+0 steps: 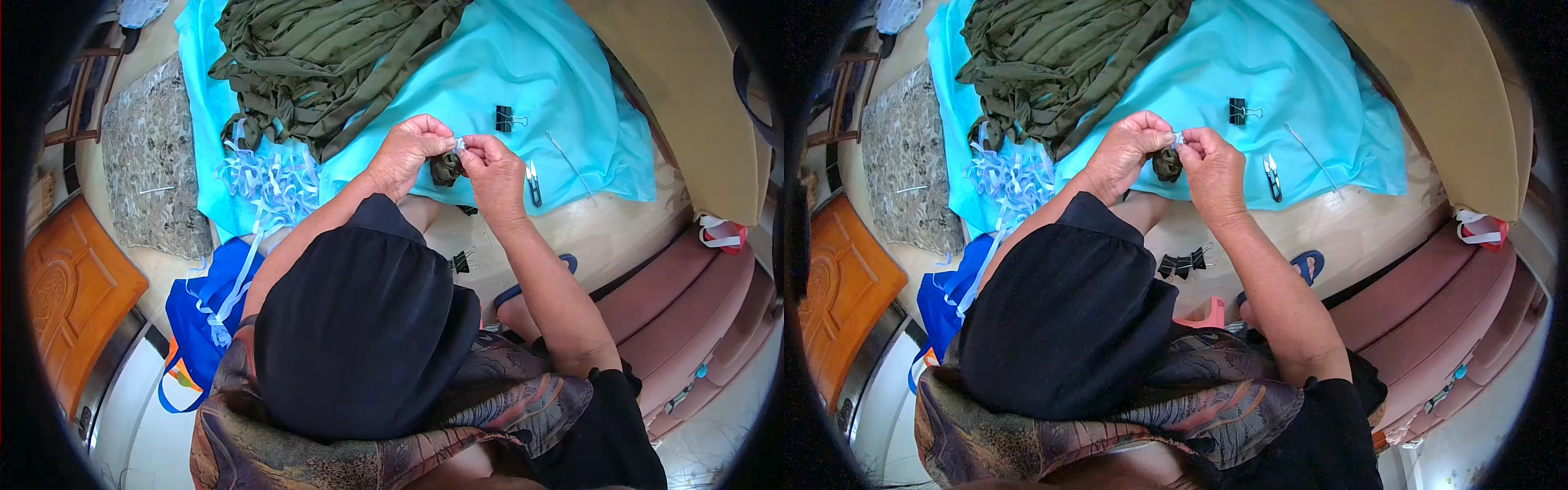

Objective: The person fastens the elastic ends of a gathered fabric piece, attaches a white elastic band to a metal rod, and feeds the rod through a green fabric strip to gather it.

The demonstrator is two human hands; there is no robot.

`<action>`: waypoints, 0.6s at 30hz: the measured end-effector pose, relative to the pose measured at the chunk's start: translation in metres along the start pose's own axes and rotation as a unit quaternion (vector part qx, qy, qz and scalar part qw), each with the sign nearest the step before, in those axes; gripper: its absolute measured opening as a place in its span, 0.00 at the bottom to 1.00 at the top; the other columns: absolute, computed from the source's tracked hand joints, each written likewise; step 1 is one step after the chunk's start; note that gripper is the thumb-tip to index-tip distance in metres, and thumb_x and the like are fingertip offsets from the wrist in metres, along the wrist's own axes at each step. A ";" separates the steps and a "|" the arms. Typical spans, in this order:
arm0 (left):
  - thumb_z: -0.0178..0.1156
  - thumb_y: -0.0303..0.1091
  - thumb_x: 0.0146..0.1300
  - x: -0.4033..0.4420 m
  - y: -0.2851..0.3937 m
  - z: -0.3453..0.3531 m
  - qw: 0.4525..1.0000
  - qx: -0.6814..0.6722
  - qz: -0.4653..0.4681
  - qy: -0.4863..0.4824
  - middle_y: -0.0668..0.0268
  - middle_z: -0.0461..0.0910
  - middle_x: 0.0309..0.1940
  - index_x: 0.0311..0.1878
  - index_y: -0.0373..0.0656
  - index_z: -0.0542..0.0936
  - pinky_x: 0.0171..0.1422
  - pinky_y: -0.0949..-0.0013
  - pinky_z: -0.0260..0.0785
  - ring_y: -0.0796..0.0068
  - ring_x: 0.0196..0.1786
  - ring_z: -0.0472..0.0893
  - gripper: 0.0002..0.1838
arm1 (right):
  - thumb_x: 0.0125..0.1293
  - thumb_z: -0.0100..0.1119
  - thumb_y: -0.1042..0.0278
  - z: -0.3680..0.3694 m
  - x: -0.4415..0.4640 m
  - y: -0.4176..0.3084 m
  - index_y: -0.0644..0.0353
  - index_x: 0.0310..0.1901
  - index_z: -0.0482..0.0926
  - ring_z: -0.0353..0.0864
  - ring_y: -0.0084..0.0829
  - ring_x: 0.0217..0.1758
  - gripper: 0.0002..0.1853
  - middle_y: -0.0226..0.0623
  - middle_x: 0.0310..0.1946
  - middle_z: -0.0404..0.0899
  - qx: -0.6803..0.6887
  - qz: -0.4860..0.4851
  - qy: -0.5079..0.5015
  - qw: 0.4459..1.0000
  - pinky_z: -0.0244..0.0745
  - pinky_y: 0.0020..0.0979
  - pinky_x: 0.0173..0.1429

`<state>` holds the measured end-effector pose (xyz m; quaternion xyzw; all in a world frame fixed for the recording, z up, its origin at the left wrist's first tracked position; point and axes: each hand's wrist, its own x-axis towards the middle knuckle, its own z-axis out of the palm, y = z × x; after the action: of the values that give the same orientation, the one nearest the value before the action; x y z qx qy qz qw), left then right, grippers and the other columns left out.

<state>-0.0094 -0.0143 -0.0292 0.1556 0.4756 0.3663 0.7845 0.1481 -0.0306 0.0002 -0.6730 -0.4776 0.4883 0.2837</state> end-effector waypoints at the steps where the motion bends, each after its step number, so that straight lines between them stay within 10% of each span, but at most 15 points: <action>1: 0.64 0.23 0.60 0.001 -0.001 -0.001 1.000 -0.007 0.001 0.003 0.67 0.80 0.34 0.37 0.41 0.77 0.49 0.73 0.71 0.77 0.39 0.79 0.06 | 0.58 0.66 0.73 0.001 0.000 -0.003 0.64 0.36 0.80 0.83 0.27 0.28 0.07 0.40 0.27 0.84 -0.015 -0.003 0.013 1.000 0.77 0.29 0.35; 13: 0.66 0.24 0.59 -0.004 0.006 0.008 0.996 0.079 0.030 0.032 0.67 0.80 0.33 0.34 0.40 0.77 0.49 0.75 0.69 0.79 0.39 0.78 0.05 | 0.54 0.67 0.65 0.007 0.005 -0.004 0.58 0.27 0.79 0.82 0.44 0.27 0.07 0.42 0.22 0.81 -0.260 -0.053 0.040 0.963 0.75 0.41 0.32; 18: 0.64 0.24 0.60 -0.005 0.005 0.007 0.997 0.073 0.021 0.033 0.66 0.80 0.33 0.34 0.40 0.77 0.49 0.73 0.70 0.77 0.39 0.79 0.04 | 0.55 0.61 0.69 -0.006 0.016 0.010 0.61 0.25 0.76 0.77 0.31 0.20 0.07 0.36 0.19 0.78 -0.069 0.001 -0.050 0.996 0.74 0.34 0.28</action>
<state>-0.0064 -0.0138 -0.0195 0.2106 0.5233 0.3517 0.7471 0.1584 -0.0191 -0.0122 -0.6663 -0.5234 0.4871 0.2118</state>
